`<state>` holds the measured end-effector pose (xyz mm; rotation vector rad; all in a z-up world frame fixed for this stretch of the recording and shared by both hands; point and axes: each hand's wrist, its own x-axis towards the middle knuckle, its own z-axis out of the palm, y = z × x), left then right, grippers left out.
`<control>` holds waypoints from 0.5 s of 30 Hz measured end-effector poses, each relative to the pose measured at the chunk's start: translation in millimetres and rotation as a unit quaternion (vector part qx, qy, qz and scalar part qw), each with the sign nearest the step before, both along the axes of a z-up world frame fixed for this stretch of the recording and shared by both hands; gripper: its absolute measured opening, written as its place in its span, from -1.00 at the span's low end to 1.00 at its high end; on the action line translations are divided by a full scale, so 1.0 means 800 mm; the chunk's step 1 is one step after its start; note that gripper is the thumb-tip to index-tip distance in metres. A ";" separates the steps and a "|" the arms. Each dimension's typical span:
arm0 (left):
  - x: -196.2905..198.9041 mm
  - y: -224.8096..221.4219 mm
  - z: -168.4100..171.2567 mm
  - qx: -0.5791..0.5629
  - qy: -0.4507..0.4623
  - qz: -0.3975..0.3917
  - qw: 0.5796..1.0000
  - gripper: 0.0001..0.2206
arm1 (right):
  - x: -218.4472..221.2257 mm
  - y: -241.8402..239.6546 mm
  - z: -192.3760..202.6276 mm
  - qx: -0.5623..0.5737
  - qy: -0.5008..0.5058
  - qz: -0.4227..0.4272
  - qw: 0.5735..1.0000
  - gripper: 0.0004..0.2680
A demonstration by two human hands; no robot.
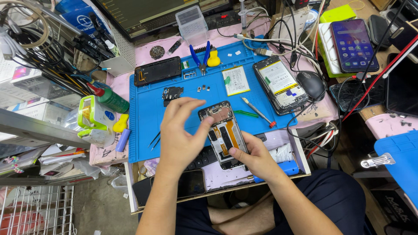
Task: The person assembles a mobile phone by attaching the battery and internal components, fitting the screen, and testing the device power.
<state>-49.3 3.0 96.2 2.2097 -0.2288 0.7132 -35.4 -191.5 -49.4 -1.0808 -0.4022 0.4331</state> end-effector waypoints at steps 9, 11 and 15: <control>0.001 -0.016 0.002 0.186 -0.070 -0.003 0.980 -0.62 | -0.002 -0.001 -0.001 -0.003 0.014 0.000 1.000 -0.64; -0.002 -0.016 0.003 0.196 -0.074 -0.005 0.978 -0.61 | -0.003 -0.002 0.000 -0.004 0.014 0.000 1.000 -0.64; -0.005 -0.009 0.002 0.123 -0.076 -0.009 0.989 -0.63 | -0.001 -0.003 0.003 -0.004 0.001 0.009 1.000 -0.66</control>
